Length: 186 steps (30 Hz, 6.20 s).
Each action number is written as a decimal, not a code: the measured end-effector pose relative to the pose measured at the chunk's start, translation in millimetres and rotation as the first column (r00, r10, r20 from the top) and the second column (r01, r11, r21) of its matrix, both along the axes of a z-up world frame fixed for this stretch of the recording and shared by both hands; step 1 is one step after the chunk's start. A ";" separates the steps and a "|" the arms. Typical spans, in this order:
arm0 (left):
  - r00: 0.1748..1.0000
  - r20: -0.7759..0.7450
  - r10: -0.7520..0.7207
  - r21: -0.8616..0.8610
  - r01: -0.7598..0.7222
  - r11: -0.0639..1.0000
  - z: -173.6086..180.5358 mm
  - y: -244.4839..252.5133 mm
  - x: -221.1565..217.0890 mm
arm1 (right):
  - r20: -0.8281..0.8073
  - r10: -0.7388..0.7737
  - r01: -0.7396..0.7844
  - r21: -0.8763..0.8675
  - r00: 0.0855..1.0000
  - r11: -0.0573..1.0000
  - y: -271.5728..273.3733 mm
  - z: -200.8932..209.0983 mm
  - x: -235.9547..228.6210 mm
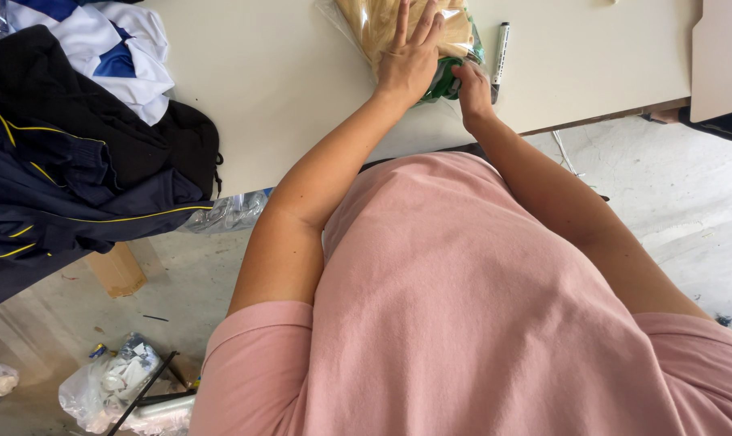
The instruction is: The person folds a green and beige jersey on a white table, places it into a clear plastic bag, and seals it. They then use a marker to write on the bag and briefly consult a document before moving the packaged item aside.
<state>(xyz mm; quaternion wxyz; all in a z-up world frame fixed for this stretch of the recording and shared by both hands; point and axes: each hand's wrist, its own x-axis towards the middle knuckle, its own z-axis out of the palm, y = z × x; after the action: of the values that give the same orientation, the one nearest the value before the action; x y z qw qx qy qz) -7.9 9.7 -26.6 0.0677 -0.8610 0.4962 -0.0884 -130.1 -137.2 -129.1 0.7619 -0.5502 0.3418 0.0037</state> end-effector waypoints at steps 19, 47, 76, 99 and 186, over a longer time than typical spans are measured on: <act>0.903 -0.425 -0.065 -0.272 -0.059 0.960 4.6 -16.6 -7.0 | -0.140 0.142 -0.181 -0.323 0.980 0.929 -1.5 39.7 -4.1; 0.869 -0.494 -0.028 -0.052 0.003 0.999 3.3 -9.7 18.1 | 0.102 0.064 -0.054 -0.097 0.993 0.994 -13.0 25.7 0.5; 0.906 0.408 -0.111 0.019 0.113 0.993 24.9 14.4 -37.7 | -0.248 -0.067 0.131 0.254 0.966 0.958 27.1 30.0 5.5; 0.981 -0.195 0.024 -0.433 -0.108 0.895 30.0 -19.9 -36.5 | 0.152 0.195 -0.227 0.232 0.969 0.946 13.5 -23.5 25.9; -0.444 -0.824 -0.353 0.436 -0.893 0.107 -91.5 44.2 -51.0 | 0.055 -0.022 -0.028 0.756 0.998 0.654 0.4 69.6 41.5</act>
<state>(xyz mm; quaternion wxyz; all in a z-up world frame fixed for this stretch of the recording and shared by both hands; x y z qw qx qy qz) -58.8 53.9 -118.0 -0.6688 -0.5724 -0.2821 0.3814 -88.6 -136.8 -59.5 0.9314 -0.1841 0.2857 0.1304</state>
